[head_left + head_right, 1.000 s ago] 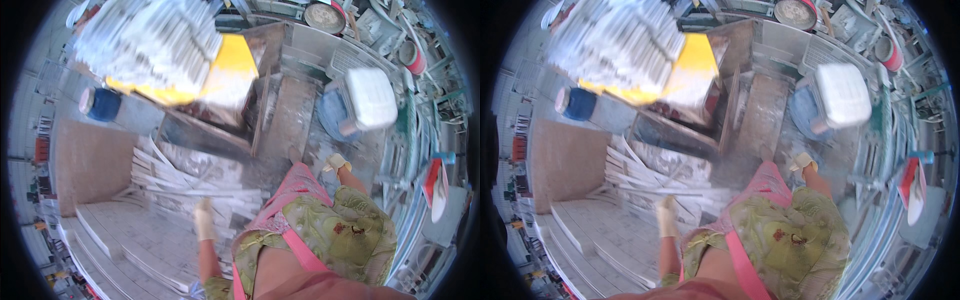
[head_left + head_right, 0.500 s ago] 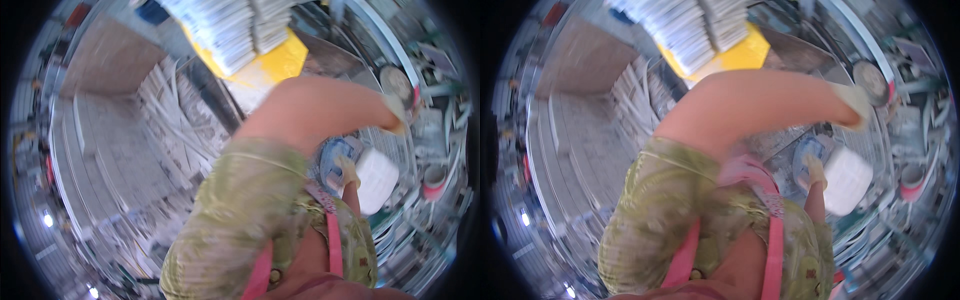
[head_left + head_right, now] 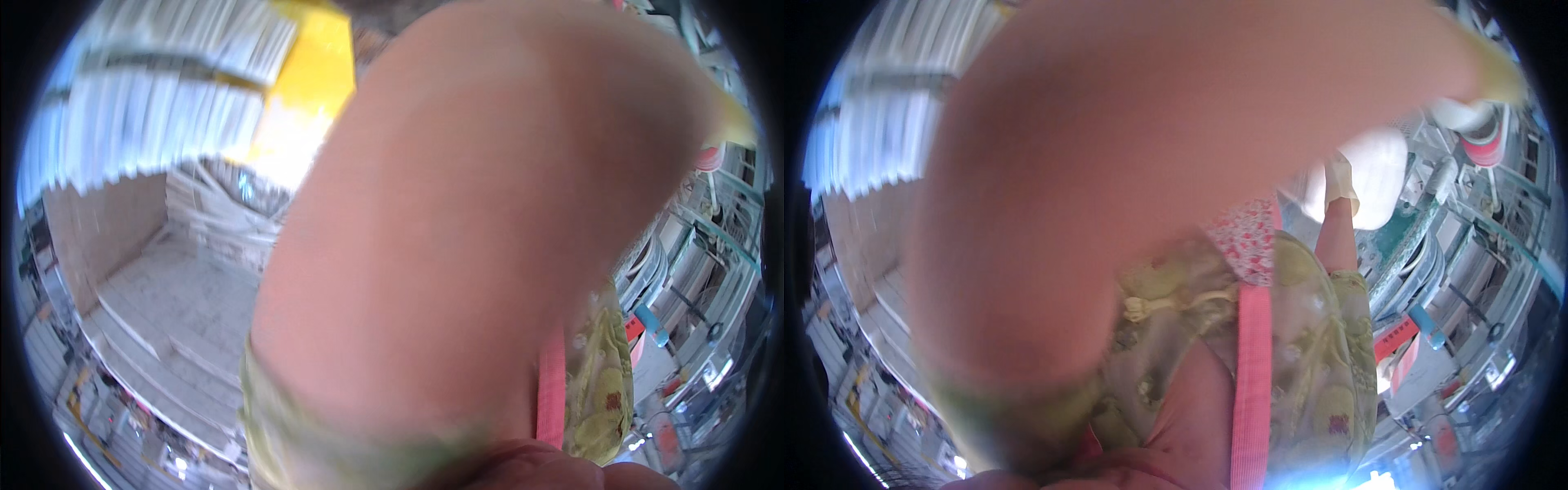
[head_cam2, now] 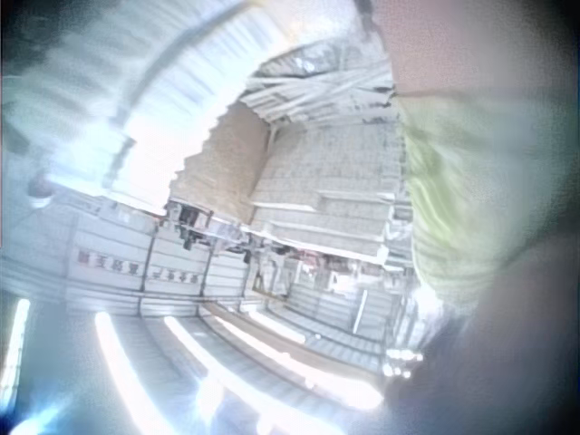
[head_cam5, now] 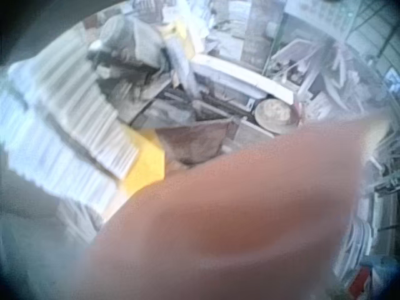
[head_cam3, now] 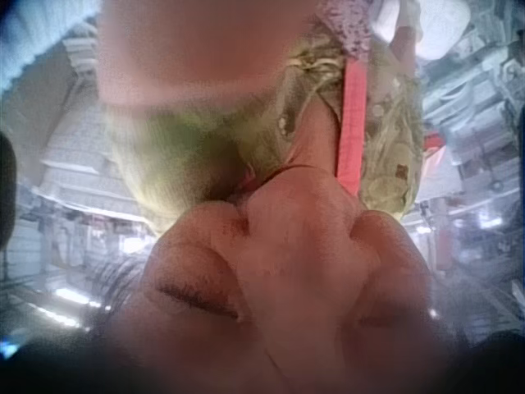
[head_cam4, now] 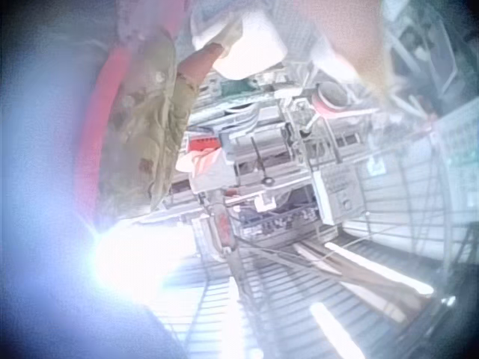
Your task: The person repeatedly picks up white rectangular plaster pieces from a yellow tray and stacks them on a nearby pile. The hands move quickly between the tray and the stack, handling the pieces one at a time.
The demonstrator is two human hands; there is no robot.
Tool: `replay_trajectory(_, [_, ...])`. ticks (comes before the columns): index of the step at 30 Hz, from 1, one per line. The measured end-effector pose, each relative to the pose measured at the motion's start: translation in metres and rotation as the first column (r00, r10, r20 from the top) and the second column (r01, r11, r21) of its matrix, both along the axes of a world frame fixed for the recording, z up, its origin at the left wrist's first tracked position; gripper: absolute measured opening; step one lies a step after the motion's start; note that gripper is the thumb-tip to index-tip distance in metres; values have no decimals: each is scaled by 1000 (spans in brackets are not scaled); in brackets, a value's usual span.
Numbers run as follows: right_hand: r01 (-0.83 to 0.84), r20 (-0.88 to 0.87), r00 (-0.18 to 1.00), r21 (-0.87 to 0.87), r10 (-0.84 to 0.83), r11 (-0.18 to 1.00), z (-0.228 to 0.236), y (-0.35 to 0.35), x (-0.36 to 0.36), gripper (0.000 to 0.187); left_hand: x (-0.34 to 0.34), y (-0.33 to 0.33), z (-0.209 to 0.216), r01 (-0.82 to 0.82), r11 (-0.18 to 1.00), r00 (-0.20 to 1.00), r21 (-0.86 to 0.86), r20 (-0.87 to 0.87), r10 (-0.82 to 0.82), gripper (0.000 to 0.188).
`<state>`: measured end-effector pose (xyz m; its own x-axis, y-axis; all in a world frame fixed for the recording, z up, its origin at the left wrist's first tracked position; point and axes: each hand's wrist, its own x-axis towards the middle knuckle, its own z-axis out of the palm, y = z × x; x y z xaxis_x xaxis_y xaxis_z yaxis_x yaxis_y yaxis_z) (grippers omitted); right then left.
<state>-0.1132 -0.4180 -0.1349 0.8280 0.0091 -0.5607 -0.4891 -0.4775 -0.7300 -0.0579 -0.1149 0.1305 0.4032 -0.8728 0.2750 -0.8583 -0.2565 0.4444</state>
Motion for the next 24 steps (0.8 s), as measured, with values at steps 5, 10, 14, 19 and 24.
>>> replay_trajectory(5, [36, 463, 869, -405, 171, 913, 18, -14, 176, 49, 113, 6, -54, -165, 934, 970, 317, -121, 212, 34])
replay_trajectory(10, [13, 720, 306, -657, 623, 753, 56, -10, 383, 68, 143, 84, -144, -737, 675, 549, 42, -546, 633, 39])
replay_trajectory(14, [-84, 431, 382, -865, 817, 495, 85, 28, 493, 84, 134, 102, -169, -964, 252, 122, 84, -704, 700, 37])
replay_trajectory(19, [-302, 404, 367, -800, 838, 518, 80, 27, 553, 70, 123, 91, -161, -955, -50, -284, 293, -848, 448, 36])
replay_trajectory(24, [-182, 669, 554, -484, 496, 856, 82, 11, 561, 39, 110, 82, -171, -955, -107, -295, 276, -908, 297, 39])
